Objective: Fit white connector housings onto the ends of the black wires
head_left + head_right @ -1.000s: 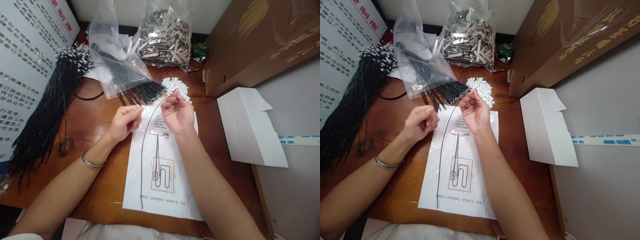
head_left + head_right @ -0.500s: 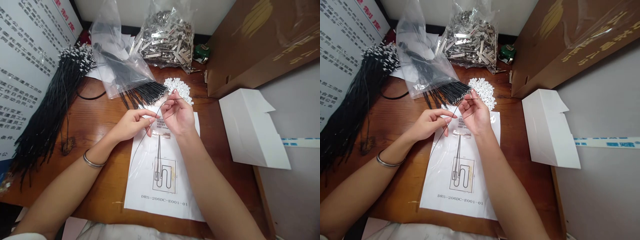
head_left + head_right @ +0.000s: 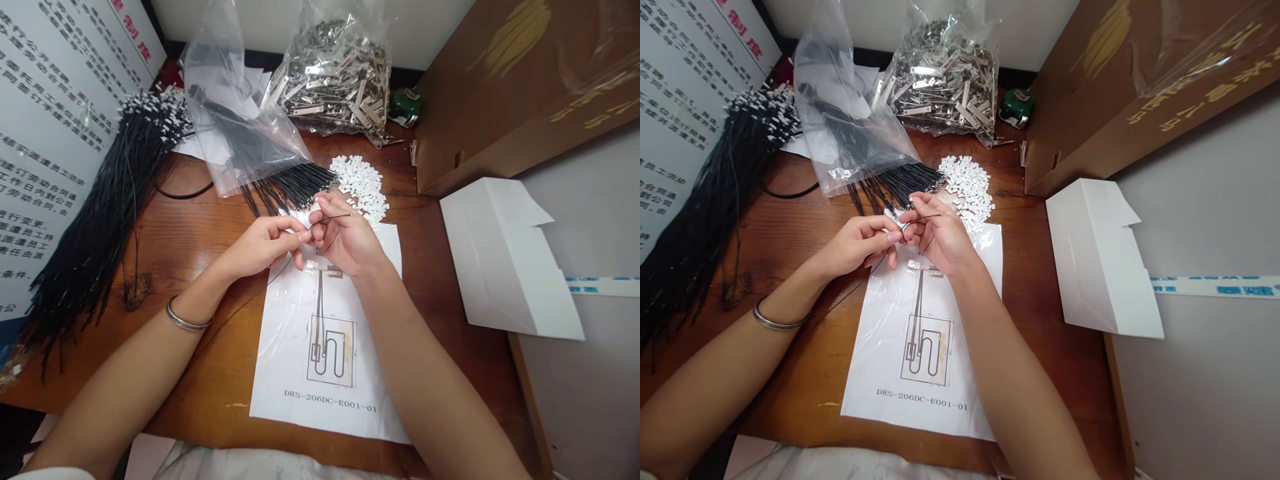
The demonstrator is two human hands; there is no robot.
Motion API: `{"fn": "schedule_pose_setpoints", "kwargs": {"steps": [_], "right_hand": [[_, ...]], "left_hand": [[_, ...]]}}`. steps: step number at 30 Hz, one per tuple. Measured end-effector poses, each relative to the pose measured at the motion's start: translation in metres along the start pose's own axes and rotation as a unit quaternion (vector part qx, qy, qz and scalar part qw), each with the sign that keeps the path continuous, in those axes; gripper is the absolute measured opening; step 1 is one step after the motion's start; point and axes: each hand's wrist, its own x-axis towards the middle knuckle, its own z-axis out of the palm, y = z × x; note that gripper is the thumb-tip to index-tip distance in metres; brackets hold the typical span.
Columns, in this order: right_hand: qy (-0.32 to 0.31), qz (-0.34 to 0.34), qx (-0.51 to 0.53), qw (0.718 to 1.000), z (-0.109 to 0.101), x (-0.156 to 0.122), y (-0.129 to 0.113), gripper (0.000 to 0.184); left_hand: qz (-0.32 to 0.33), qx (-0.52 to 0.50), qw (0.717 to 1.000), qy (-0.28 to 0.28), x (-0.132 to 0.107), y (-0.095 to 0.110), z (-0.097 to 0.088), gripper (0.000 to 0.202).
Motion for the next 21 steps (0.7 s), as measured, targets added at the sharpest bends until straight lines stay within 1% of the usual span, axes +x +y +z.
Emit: {"fn": "schedule_pose_setpoints", "kwargs": {"steps": [2,6,8,10,12,14,15,19,21], "right_hand": [[0.004,-0.002,0.001,1.000,0.0005,0.0004,0.0006,0.008],[0.059,-0.040,0.049,0.996,-0.0022,0.0018,-0.0017,0.010],[0.069,-0.048,0.058,0.995,-0.0035,0.0017,-0.0028,0.010],[0.051,-0.042,0.042,0.997,-0.0038,0.0011,-0.0026,0.011],[0.015,-0.025,0.015,0.999,-0.0034,0.0005,-0.0014,0.014],[-0.014,-0.010,-0.007,1.000,-0.0029,0.0002,-0.0002,0.015],[-0.019,-0.009,-0.012,1.000,-0.0028,0.0002,-0.0001,0.016],[0.010,-0.030,-0.007,0.999,-0.0041,-0.0002,-0.0022,0.011],[0.012,-0.037,-0.012,0.999,-0.0054,-0.0007,-0.0032,0.011]], "left_hand": [[0.010,0.007,1.000,0.007,0.0001,-0.0004,0.0004,0.037],[0.031,0.032,0.999,0.005,-0.0001,-0.0015,0.0023,0.037],[0.048,0.047,0.998,0.009,0.0000,-0.0032,0.0038,0.035],[0.074,0.057,0.995,0.017,0.0006,-0.0055,0.0052,0.034],[0.097,0.052,0.994,0.023,0.0013,-0.0074,0.0060,0.035],[0.101,0.042,0.994,0.023,0.0017,-0.0081,0.0062,0.037],[0.098,0.040,0.994,0.023,0.0017,-0.0080,0.0061,0.039],[0.080,0.063,0.995,0.016,0.0008,-0.0063,0.0053,0.042],[0.081,0.062,0.995,0.012,0.0005,-0.0059,0.0046,0.040]]}}
